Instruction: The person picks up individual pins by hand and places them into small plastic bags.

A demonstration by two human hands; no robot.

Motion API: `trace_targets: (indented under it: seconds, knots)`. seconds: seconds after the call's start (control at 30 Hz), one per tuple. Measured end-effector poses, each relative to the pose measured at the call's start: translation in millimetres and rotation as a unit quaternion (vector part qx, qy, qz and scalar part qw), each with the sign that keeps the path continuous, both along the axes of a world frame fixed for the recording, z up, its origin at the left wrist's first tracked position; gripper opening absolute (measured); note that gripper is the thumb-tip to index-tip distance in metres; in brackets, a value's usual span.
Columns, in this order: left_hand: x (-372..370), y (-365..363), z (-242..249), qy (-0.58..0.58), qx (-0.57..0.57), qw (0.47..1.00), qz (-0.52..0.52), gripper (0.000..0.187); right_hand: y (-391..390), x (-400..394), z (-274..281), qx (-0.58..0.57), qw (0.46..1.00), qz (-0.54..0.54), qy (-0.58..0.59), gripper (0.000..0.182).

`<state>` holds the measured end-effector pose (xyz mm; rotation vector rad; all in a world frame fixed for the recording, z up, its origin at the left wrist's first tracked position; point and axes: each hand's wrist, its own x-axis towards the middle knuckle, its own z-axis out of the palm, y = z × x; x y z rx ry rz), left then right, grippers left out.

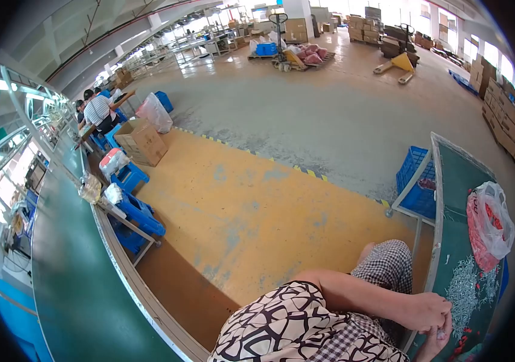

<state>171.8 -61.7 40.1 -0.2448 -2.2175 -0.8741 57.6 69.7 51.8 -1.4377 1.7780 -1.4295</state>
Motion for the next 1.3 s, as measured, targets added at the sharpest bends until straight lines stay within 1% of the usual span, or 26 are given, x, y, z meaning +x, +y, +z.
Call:
trace_targets:
  seconds: [0.03, 0.07, 0.1, 0.13, 0.17, 0.2, 0.23, 0.27, 0.3, 0.37, 0.43, 0.5, 0.53, 0.57, 0.67, 0.7, 0.77, 0.87, 0.93, 1.03, 1.17, 1.2, 1.27, 1.3]
  knots:
    - [-3.7, -2.8, -3.8, -0.045, 0.077, 0.995, -0.035, 0.013, -3.2, 0.7, -3.2, 0.002, 1.0, -0.008, -0.024, 0.029]
    - [-6.1, -9.2, -6.9, -0.05, 0.082, 0.994, -0.048, 0.014, -7.8, 0.7, -7.3, 0.005, 0.999, -0.014, -0.047, 0.029]
    - [-7.9, -15.5, -8.9, -0.056, 0.088, 0.993, -0.061, 0.014, -10.0, -12.8, -23.6, 0.054, 0.997, -0.027, 0.057, 0.029]
    - [-8.5, -24.6, -9.9, -0.023, 0.023, 0.998, -0.052, 0.014, -11.0, -36.0, -47.7, 0.103, 0.981, -0.037, 0.161, 0.029]
    - [-9.8, -32.7, -11.1, 0.01, -0.042, 0.998, -0.042, 0.015, -13.9, -50.6, -60.8, 0.151, 0.952, -0.045, 0.262, 0.029]
    - [-10.1, -38.1, -8.6, -0.045, 0.121, 0.987, -0.093, 0.014, -20.0, -49.3, -57.9, 0.173, 0.962, -0.065, 0.203, 0.028]
    - [-8.1, -43.1, -2.5, -0.097, 0.277, 0.946, -0.139, 0.014, -29.3, -41.6, -49.2, 0.193, 0.967, -0.081, 0.144, 0.027]
    - [-8.1, -50.5, 0.6, -0.145, 0.425, 0.875, -0.181, 0.013, -38.5, -34.1, -40.5, 0.211, 0.969, -0.102, 0.084, 0.027]
    - [-12.1, -59.6, -0.4, -0.136, 0.43, 0.875, -0.177, 0.012, -49.4, -32.0, -33.5, 0.197, 0.975, -0.1, 0.034, 0.025]
    - [-19.4, -80.5, -3.3, -0.123, 0.436, 0.876, -0.168, 0.011, -70.3, -32.2, -21.3, 0.163, 0.983, -0.062, -0.055, 0.027]
    - [-18.9, -101.3, 8.7, -0.082, 0.397, 0.905, -0.127, 0.009, -91.3, -38.8, -11.6, 0.15, 0.98, -0.029, -0.13, 0.035]
    - [-32.5, -129.0, 1.2, -0.007, 0.29, 0.955, -0.068, 0.008, -119.6, -48.2, -4.0, 0.154, 0.97, -0.004, -0.19, 0.046]
    - [-49.3, -141.9, -15.9, 0.05, 0.2, 0.978, -0.028, 0.009, -136.6, -51.3, 1.0, 0.157, 0.966, 0.004, -0.207, 0.052]
    - [-63.7, -153.8, -31.7, 0.105, 0.105, 0.989, 0.013, 0.009, -154.5, -54.0, 4.2, 0.162, 0.961, 0.011, -0.224, 0.058]
    - [-80.1, -199.7, -43.3, 0.097, 0.118, 0.985, 0.078, 0.014, -219.0, -54.0, 23.6, 0.154, 0.973, 0.015, -0.171, 0.058]
    - [-76.5, -224.0, -38.0, 0.096, 0.129, 0.982, 0.102, 0.014, -243.2, -60.8, 24.5, 0.203, 0.963, 0.04, -0.173, 0.059]
    - [-55.1, -269.5, -20.0, 0.094, 0.151, 0.972, 0.154, 0.014, -292.5, -56.8, 28.0, 0.227, 0.961, 0.049, -0.152, 0.055]
    - [-24.0, -327.9, -4.9, 0.102, 0.088, 0.968, 0.213, 0.014, -357.1, -39.8, 34.2, 0.255, 0.957, 0.064, -0.125, 0.05]
    - [-3.7, -355.9, -3.7, 0.043, 0.098, 0.969, 0.225, 0.015, -387.0, -30.1, 38.7, 0.279, 0.951, 0.074, -0.11, 0.047]
    - [10.7, -385.9, 1.3, -0.009, 0.11, 0.966, 0.234, 0.018, -413.8, -22.2, 45.3, 0.308, 0.943, 0.081, -0.092, 0.045]
    - [12.8, -395.2, 6.5, -0.063, 0.131, 0.961, 0.234, 0.017, -428.1, -30.0, 41.1, 0.372, 0.923, 0.061, -0.073, 0.047]
    - [6.9, -395.4, -0.9, -0.068, 0.137, 0.958, 0.241, 0.017, -430.8, -34.1, 35.9, 0.388, 0.918, 0.053, -0.066, 0.049]
    - [-5.5, -387.2, -25.1, -0.081, 0.152, 0.953, 0.249, 0.017, -433.1, -39.8, 22.0, 0.357, 0.931, 0.05, -0.047, 0.05]
    - [-8.6, -387.5, -29.2, -0.084, 0.16, 0.952, 0.245, 0.017, -431.4, -43.0, 15.4, 0.345, 0.937, 0.046, -0.038, 0.051]
